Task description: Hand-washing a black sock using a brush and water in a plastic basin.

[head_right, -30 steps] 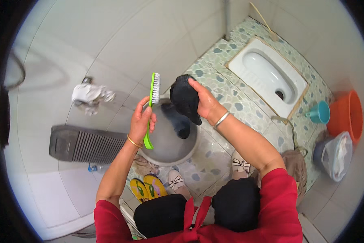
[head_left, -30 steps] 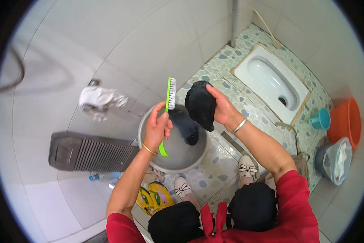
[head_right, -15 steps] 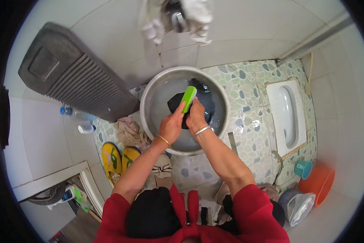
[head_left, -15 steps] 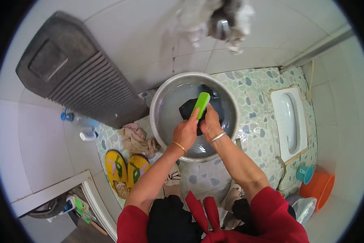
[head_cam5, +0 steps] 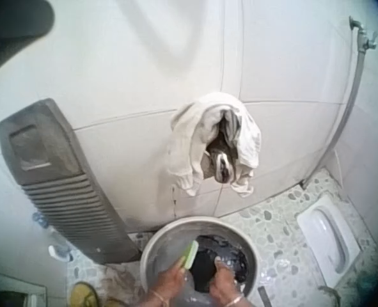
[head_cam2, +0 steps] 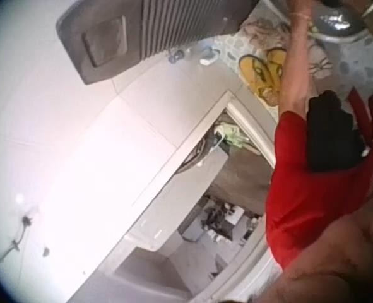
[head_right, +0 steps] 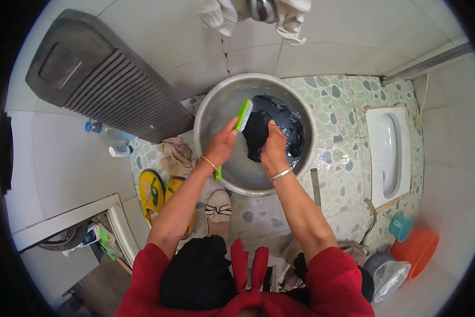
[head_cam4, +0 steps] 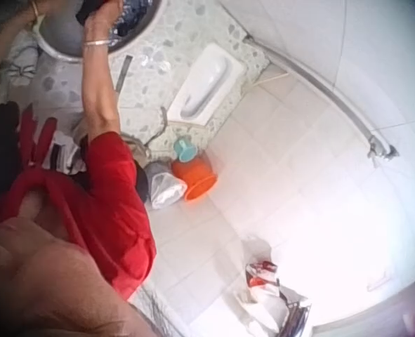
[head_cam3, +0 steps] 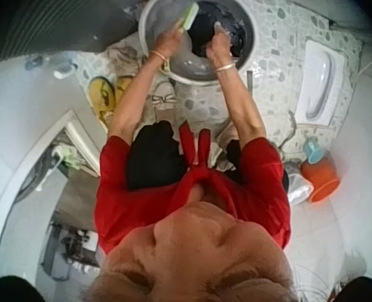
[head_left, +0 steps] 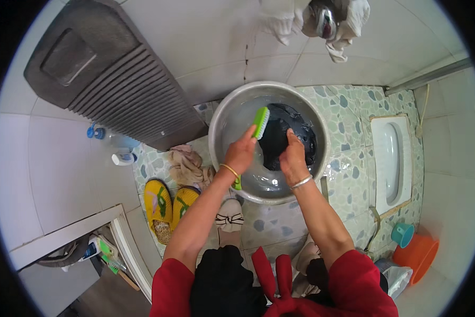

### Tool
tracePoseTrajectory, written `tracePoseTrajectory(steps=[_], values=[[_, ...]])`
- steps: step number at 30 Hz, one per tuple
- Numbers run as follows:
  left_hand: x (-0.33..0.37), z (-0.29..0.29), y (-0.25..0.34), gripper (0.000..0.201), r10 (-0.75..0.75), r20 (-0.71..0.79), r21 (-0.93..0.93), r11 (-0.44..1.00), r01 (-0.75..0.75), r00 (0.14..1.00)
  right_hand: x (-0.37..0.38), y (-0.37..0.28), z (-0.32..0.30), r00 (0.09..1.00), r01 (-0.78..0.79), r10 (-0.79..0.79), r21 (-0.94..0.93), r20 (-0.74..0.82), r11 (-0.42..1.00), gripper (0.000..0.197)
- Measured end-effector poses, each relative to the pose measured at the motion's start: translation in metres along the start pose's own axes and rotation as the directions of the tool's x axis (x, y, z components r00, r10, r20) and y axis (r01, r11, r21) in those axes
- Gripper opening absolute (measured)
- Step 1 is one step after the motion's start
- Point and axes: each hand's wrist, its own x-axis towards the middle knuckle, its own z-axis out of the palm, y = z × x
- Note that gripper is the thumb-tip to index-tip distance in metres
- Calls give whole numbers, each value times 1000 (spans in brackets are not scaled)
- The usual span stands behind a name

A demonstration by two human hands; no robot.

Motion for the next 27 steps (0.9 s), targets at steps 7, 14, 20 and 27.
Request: tracePoseTrajectory(steps=[7, 14, 20, 27], values=[[-80, -59, -25, 32, -121, 269, -888, 353, 295, 956, -8, -21, -1, 982, 89, -70, -102, 176, 991, 27], [-233, -89, -95, 20, -111, -230, -462, 887, -8, 967, -16, -42, -49, 922, -179, 222, -157, 319, 971, 29], [-408, -140, -120, 25, -456, -343, -831, 555, -39, 821, -37, -16, -44, 956, -92, 184, -362, 230, 928, 35], [-440, -151, -107, 24, -428, -423, -817, 562, -131, 798, -77, -32, -15, 969, 173, -65, -464, 239, 869, 23]])
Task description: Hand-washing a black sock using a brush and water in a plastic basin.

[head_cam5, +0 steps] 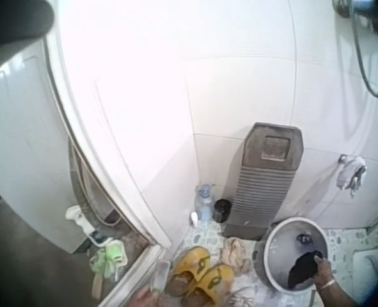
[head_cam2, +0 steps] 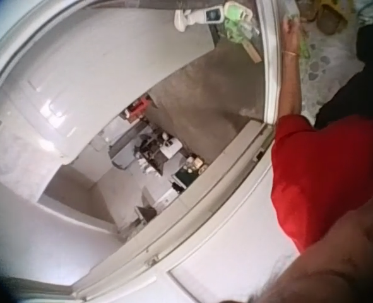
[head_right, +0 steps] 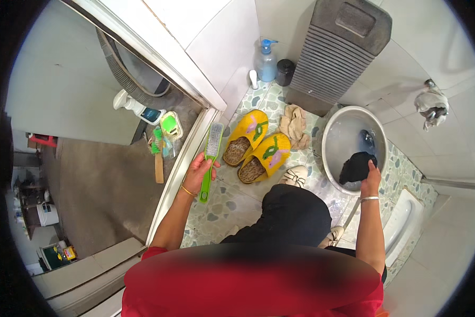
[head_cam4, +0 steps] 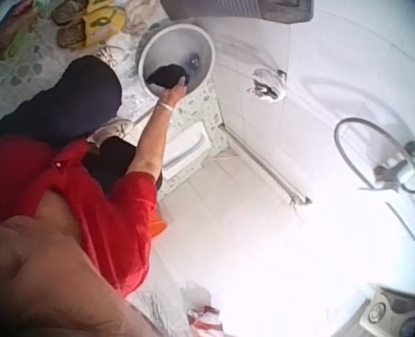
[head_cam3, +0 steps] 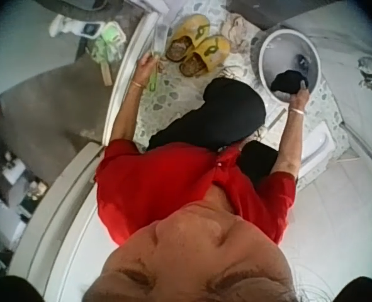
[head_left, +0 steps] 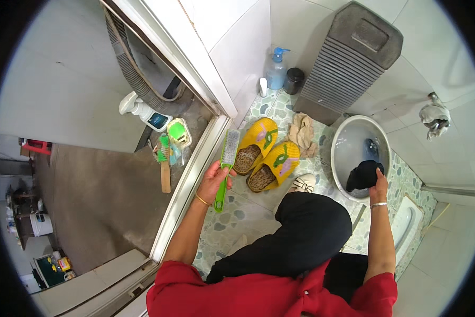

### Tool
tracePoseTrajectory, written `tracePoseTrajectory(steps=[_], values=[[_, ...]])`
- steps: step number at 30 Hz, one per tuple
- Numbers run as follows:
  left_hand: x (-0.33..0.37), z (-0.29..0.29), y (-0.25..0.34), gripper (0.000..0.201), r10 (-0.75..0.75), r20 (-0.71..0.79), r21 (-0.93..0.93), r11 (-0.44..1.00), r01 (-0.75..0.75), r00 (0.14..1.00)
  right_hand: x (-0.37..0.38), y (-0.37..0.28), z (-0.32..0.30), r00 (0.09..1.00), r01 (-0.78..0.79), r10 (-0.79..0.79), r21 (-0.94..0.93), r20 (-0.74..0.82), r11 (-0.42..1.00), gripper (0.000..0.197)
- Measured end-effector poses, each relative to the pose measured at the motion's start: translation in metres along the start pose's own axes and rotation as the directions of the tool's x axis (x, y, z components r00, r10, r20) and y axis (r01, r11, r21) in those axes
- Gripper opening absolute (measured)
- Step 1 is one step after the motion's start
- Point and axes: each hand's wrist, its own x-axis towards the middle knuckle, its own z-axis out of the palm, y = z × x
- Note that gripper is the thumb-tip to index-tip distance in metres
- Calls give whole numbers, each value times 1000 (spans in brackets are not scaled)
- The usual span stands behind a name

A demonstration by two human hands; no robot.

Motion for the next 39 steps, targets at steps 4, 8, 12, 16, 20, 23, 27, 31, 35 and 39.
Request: tracePoseTrajectory(steps=[4, 8, 12, 16, 20, 23, 27, 31, 35, 39], values=[[15, 20, 6, 26, -2, 129, -41, 999, 7, 992, -5, -15, -11, 1000, 24, -24, -7, -2, 1000, 22], [47, 64, 6, 29, -98, 286, -111, 985, 135, 953, 3, -12, -12, 991, -96, 79, 167, 106, 981, 21], [90, 128, -24, 30, -164, 413, 71, 987, 147, 896, -1, -3, 10, 979, -129, 67, 335, 190, 933, 24], [130, 231, -52, 37, -325, 504, 198, 945, 259, 800, 16, 6, 6, 970, -233, 175, 450, 168, 862, 30], [171, 327, -127, 46, 3, 598, 667, 553, -500, 802, 35, 32, 17, 982, -177, 185, 433, 23, 884, 29], [189, 390, -129, 54, -299, 518, 855, 207, -475, 801, 56, 55, 21, 988, 55, -35, 133, -148, 990, 20], [254, 391, -143, 61, -368, 469, 878, 93, -470, 803, 77, 60, 23, 984, 0, 56, 310, -169, 951, 17], [263, 399, -178, 61, -227, 499, 863, 215, -457, 836, 98, 77, -19, 971, -208, 238, 595, 29, 776, 26], [240, 415, -176, 54, -326, 541, 841, 212, -498, 776, 104, 94, 10, 992, -108, 129, 668, 19, 736, 33], [204, 405, -175, 49, -299, 628, 777, 292, -557, 719, 115, 83, -5, 925, -301, 377, 705, 52, 643, 34]])
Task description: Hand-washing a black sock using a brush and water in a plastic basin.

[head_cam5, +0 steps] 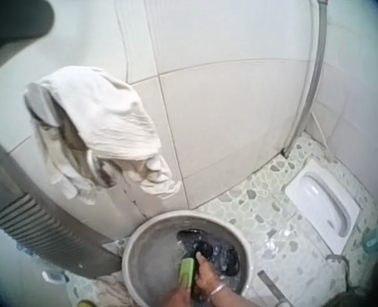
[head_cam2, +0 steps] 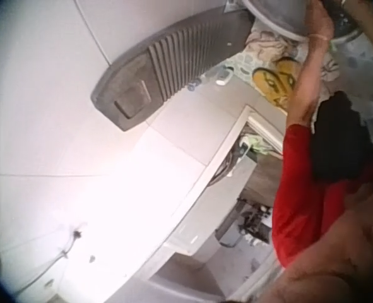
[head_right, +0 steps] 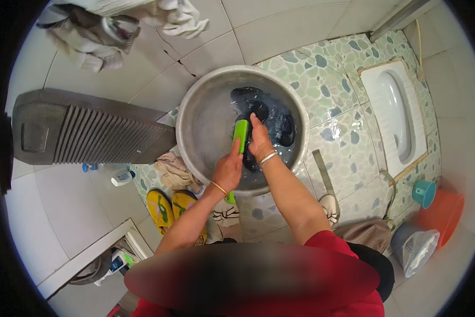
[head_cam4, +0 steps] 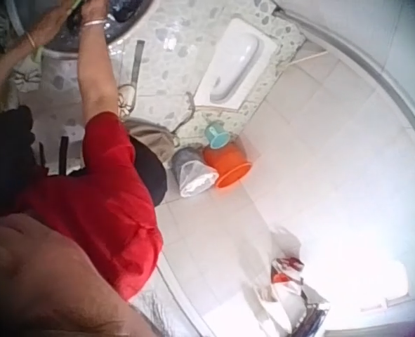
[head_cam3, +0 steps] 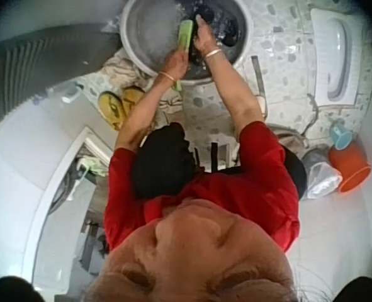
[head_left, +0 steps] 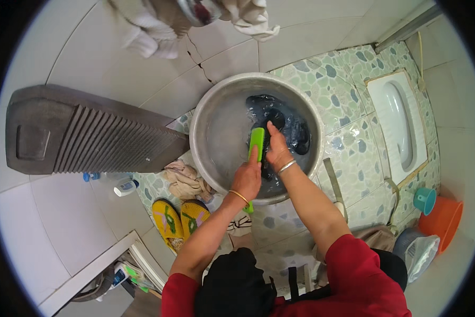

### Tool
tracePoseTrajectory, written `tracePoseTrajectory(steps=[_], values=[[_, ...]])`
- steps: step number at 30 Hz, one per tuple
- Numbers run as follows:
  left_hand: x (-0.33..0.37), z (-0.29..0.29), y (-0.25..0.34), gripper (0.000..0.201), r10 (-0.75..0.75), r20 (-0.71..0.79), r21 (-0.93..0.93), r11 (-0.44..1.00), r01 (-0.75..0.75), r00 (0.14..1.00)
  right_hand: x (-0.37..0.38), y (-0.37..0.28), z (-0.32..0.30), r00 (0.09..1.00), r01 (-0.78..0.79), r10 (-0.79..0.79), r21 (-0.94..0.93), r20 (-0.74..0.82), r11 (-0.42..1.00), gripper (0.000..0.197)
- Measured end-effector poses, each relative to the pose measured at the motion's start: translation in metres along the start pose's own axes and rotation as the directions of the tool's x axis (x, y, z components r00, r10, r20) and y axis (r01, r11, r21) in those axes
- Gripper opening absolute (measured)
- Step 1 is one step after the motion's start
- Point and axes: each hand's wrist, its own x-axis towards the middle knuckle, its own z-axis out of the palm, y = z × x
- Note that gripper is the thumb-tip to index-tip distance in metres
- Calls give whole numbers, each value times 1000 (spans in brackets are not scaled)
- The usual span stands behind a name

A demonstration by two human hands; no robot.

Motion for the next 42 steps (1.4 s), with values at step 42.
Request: tracePoseTrajectory(steps=[42], values=[[-7, -25, 19, 52, -31, 77, -45, 998, 34, 997, -12, -2, 5, 999, -23, 29, -213, 27, 977, 51]])
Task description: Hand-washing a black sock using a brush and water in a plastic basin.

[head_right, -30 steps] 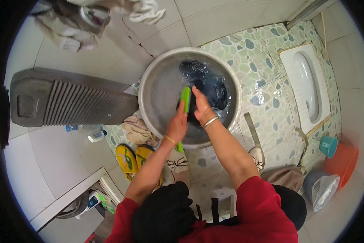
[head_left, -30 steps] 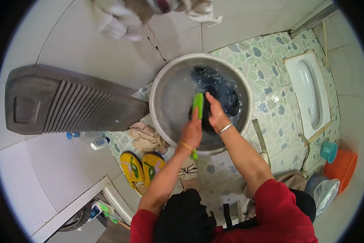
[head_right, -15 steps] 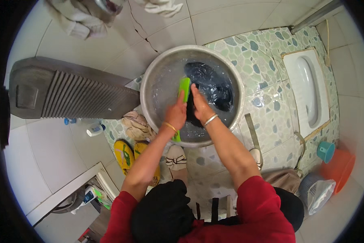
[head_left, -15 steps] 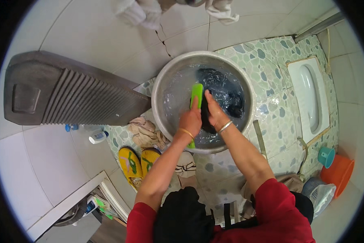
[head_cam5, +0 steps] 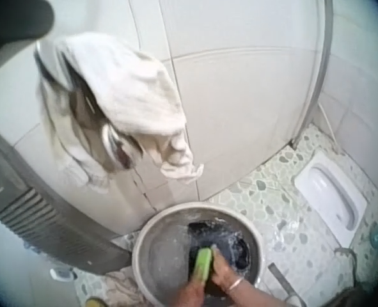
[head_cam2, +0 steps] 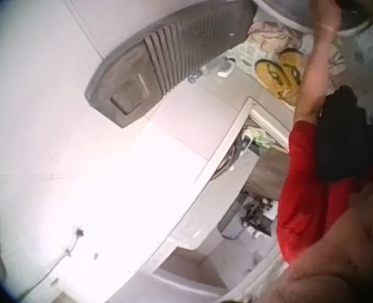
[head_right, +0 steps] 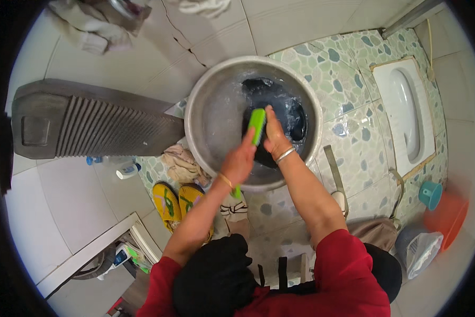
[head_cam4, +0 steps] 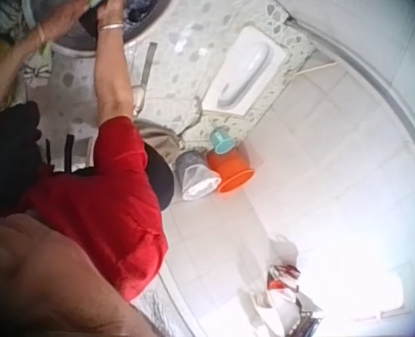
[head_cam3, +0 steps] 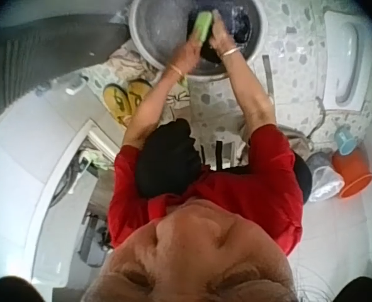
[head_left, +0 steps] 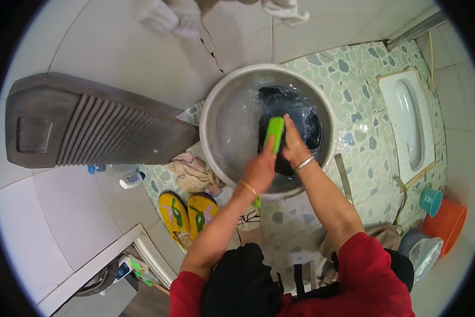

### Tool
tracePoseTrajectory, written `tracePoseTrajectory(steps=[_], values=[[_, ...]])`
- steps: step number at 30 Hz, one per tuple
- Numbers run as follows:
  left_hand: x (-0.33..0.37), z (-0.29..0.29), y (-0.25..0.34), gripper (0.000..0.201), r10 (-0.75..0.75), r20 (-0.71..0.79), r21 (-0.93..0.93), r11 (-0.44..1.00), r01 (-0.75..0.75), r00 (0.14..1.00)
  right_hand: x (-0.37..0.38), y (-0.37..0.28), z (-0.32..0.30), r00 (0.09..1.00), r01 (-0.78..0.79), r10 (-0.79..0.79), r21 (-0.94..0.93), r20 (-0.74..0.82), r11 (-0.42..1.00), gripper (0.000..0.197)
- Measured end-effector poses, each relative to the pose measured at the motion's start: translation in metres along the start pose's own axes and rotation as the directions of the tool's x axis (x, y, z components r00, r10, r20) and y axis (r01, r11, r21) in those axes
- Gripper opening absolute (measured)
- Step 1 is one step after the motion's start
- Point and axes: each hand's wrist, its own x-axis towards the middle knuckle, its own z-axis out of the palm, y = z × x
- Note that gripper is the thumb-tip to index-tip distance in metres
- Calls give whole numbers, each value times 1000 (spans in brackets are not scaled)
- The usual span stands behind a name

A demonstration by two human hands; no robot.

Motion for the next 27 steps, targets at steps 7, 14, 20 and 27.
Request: tracePoseTrajectory(steps=[7, 14, 20, 27], values=[[41, -27, -41, 47, -101, -209, 23, 994, 108, 973, -6, 25, 12, 986, 5, 28, -193, 165, 981, 47], [39, -29, -27, 48, -118, -150, 69, 989, 129, 982, -12, 22, 17, 991, -71, 83, -118, 103, 991, 46], [54, -20, -72, 47, -13, -488, -117, 992, -50, 872, -7, -29, 17, 979, 94, -65, -142, 195, 985, 54], [32, -8, -68, 52, -334, -257, -521, 839, 161, 907, -32, 17, -23, 941, 317, -259, -836, 219, 448, 50]])
